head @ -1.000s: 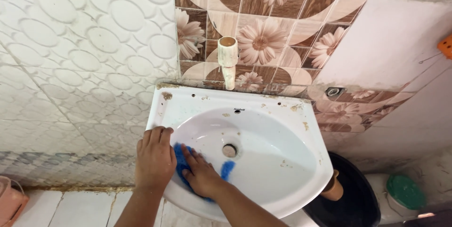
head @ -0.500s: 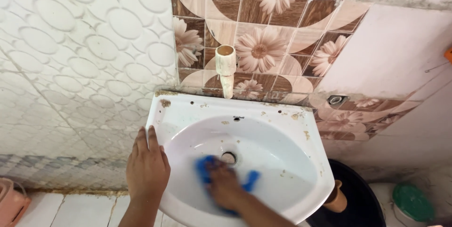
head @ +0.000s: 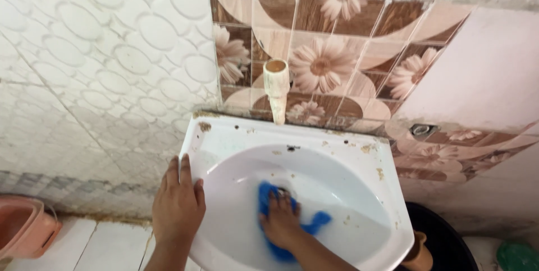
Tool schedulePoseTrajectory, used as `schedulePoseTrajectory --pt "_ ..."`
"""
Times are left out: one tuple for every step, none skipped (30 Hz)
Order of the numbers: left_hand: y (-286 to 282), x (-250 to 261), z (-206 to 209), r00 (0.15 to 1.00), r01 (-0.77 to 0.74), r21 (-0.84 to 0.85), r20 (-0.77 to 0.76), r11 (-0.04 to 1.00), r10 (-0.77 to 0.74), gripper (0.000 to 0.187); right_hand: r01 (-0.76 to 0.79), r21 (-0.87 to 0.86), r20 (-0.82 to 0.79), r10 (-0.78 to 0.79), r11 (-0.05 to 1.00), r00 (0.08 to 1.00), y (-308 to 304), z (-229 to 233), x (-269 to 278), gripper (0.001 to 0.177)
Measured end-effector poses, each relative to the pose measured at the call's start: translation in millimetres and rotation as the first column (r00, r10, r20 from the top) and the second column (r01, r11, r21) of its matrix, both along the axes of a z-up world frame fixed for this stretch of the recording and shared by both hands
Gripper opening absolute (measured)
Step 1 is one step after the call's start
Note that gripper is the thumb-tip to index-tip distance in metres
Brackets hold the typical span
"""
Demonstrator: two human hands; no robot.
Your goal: The person fills a clay cup with water from a wall-mounted tap, then uses a blue cloth to scrub the interior and rim of a white ceramic sink. The person repeatedly wets the cloth under the tap and continues scrubbing the sink basin and surrounding tiled wall area.
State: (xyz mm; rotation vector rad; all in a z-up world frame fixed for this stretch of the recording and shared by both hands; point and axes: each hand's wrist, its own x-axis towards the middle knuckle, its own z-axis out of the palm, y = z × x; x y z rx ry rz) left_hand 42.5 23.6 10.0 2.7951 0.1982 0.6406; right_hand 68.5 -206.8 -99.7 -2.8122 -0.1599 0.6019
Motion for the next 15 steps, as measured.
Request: schedulePoseTrajectory --pt "0.2 -2.6 -0.6 1.000 -0.002 -0.003 -0.014 1.000 0.002 0.059 0.070 0.067 -0.026 -0.068 0.995 0.997 8.6 -2.7 -0.7 0.083" --pt "1.1 -5.3 -0.1 1.000 -0.004 -0.005 -0.028 1.000 0.004 0.059 0.011 0.094 0.014 -0.013 0.996 1.000 5.2 -4.5 -9.0 0.082" --pt "-0.9 -2.6 1.6 1.000 -0.006 -0.013 -0.029 1.000 0.005 0.059 -0.048 0.113 0.067 0.041 0.992 0.997 -3.1 -3.8 -13.8 0.080" --pt "-1.6 -1.1 3.7 1.000 -0.001 -0.004 -0.025 1.000 0.001 0.060 -0.109 0.128 0.122 0.093 0.986 0.988 -12.6 -2.2 -16.3 0.079" --pt "-0.2 -0.6 6.1 1.000 0.001 0.005 -0.020 1.000 -0.001 0.061 -0.234 0.138 0.173 0.209 0.962 0.962 -28.7 1.3 -15.1 0.076" --pt "-1.1 0.3 7.7 1.000 0.003 0.014 -0.015 1.000 -0.003 0.062 -0.355 0.140 0.225 0.320 0.924 0.920 -52.4 6.7 -14.1 0.073" --pt "-2.1 -1.9 8.2 0.999 -0.005 -0.003 -0.037 1.000 0.005 0.061 -0.470 0.143 0.269 0.422 0.871 0.866 -72.7 10.5 -19.6 0.072" --pt "-2.0 -2.2 9.2 0.998 -0.014 -0.020 -0.060 1.000 0.013 0.061 -0.502 0.088 0.229 0.473 0.860 0.851 -90.2 17.0 -11.0 0.068" --pt "-2.5 -1.9 9.9 0.997 -0.032 -0.040 -0.077 0.999 0.029 0.060 -0.542 0.029 0.191 0.528 0.840 0.828 -106.2 26.6 7.1 0.065" --pt "-3.4 -2.5 10.0 0.997 -0.028 -0.036 -0.067 0.999 0.026 0.061 -0.530 0.037 0.273 0.502 0.847 0.821 -118.2 34.1 16.2 0.067" --pt "-3.1 -2.6 10.3 0.998 -0.024 -0.031 -0.059 0.999 0.022 0.061 -0.520 0.050 0.354 0.471 0.853 0.808 -125.5 41.5 24.3 0.070" --pt "-2.5 -2.8 10.3 0.999 -0.020 -0.025 -0.050 1.000 0.018 0.062 -0.511 0.064 0.432 0.438 0.857 0.789 -126.3 47.4 31.1 0.072" --pt "-1.7 -3.6 9.6 0.999 -0.021 -0.021 -0.050 1.000 0.020 0.062 -0.512 -0.040 0.388 0.485 0.858 0.784 -122.2 51.3 34.9 0.070" --pt "-2.2 -4.2 8.5 0.998 -0.022 -0.017 -0.051 1.000 0.021 0.063 -0.512 -0.143 0.340 0.528 0.847 0.778 -118.1 56.0 36.2 0.069" --pt "-3.4 -3.4 8.0 0.999 -0.017 -0.014 -0.050 1.000 0.016 0.064 -0.505 -0.246 0.288 0.560 0.827 0.777 -114.7 62.1 35.6 0.071"
